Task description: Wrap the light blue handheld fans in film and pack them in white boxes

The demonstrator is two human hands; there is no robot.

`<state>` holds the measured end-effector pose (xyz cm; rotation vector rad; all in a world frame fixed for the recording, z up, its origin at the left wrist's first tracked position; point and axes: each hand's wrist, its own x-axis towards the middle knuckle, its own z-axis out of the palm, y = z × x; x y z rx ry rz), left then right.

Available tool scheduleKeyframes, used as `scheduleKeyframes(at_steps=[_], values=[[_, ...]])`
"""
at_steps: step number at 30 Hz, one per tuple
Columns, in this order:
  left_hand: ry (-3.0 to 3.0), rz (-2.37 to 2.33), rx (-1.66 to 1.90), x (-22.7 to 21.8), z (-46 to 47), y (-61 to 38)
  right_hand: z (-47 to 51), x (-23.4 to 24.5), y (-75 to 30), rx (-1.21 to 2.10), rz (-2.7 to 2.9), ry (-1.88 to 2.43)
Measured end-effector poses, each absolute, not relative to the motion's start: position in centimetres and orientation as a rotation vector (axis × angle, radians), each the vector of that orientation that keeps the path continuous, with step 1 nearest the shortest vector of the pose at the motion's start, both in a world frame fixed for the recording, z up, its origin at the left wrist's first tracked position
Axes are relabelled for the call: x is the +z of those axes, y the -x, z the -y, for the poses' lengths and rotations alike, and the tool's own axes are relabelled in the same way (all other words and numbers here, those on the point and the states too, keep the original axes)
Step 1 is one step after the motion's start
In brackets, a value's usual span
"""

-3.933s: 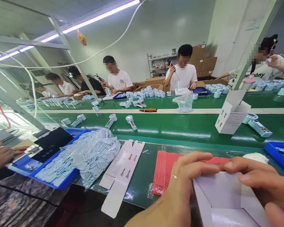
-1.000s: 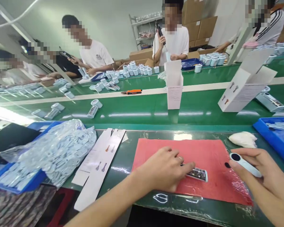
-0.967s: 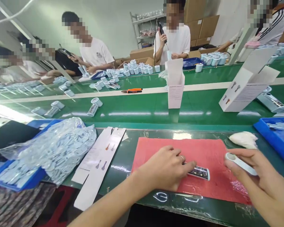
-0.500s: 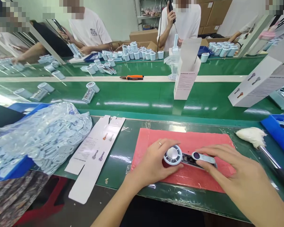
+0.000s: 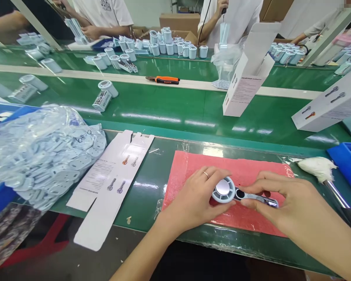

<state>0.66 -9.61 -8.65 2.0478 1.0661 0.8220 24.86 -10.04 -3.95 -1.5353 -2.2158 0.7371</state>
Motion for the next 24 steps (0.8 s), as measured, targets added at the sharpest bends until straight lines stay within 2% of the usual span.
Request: scheduleKeyframes(at_steps=[6, 11, 15, 18, 24], values=[[-2.079, -1.063, 0.848, -8.8, 9.7, -0.8, 10.6, -4.6, -25.1, 0.871, 2.077, 1.586], [-2.102, -1.071, 0.854, -9.1, 9.5, -0.8, 10.0, -5.5, -25.2, 1.124, 1.902, 1.589], [-2.292, -0.994, 0.898, -9.1, 10.1, -0.1, 11.0, -6.3, -26.0, 1.133, 1.942, 1.470], [-2.541, -0.929, 0.824, -8.0, 11.5, 0.3, 12.2, -6.9, -27.6, 0.946, 2.271, 1.365], [-2.595, -1.018, 0.551, -5.7, 13.9, -0.9, 12.4, -7.7, -28.6, 0.230, 2.679, 0.889]])
